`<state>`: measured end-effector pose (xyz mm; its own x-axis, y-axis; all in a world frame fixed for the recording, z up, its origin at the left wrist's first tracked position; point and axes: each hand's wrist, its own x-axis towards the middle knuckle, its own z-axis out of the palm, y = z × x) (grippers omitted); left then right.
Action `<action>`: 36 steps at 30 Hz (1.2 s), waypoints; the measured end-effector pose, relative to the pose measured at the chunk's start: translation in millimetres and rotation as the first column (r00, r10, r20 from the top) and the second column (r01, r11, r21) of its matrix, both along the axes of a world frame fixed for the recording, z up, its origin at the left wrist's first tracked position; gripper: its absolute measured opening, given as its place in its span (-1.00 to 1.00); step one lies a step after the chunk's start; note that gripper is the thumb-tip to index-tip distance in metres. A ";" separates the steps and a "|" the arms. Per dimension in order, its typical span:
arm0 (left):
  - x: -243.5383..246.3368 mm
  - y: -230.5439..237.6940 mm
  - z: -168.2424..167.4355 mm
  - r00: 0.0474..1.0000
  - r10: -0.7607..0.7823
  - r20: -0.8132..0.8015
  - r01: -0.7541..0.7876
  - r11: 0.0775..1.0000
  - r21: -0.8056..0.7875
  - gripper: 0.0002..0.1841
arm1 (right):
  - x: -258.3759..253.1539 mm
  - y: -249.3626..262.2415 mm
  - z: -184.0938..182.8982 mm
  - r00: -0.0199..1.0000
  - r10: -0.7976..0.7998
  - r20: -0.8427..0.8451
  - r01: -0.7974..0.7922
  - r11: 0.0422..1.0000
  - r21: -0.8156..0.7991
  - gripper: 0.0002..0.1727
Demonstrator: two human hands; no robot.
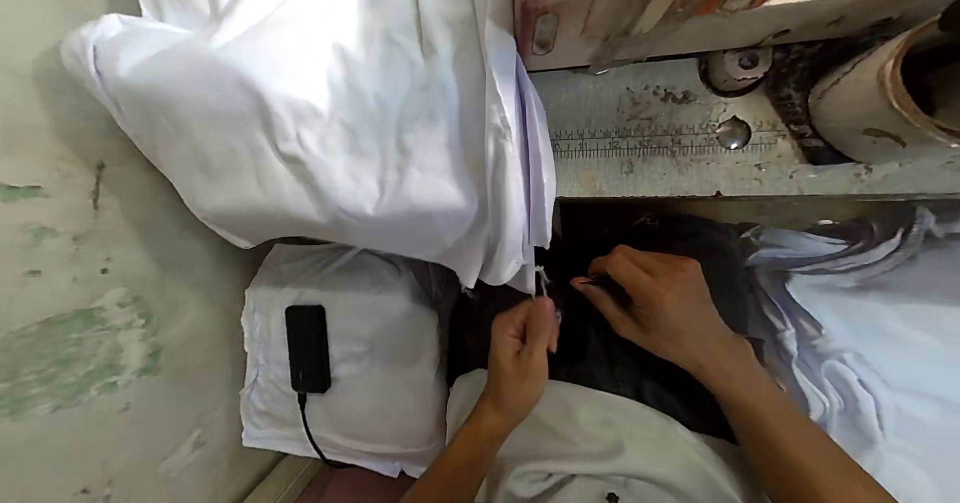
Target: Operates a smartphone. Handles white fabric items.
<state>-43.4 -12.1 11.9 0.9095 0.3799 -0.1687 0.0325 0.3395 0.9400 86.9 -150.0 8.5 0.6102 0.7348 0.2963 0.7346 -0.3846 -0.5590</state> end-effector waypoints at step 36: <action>-19.5 -12.5 7.4 0.997 0.073 0.040 -0.065 0.982 -0.180 -0.67 | -14.6 18.0 6.3 0.992 0.121 0.043 -0.123 0.992 0.030 -0.63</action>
<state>-62.9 -24.6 19.3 0.8907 0.4094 -0.1977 -0.0387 0.5017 0.8642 72.3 -132.0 14.8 0.5033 0.7926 0.3443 0.7976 -0.2728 -0.5380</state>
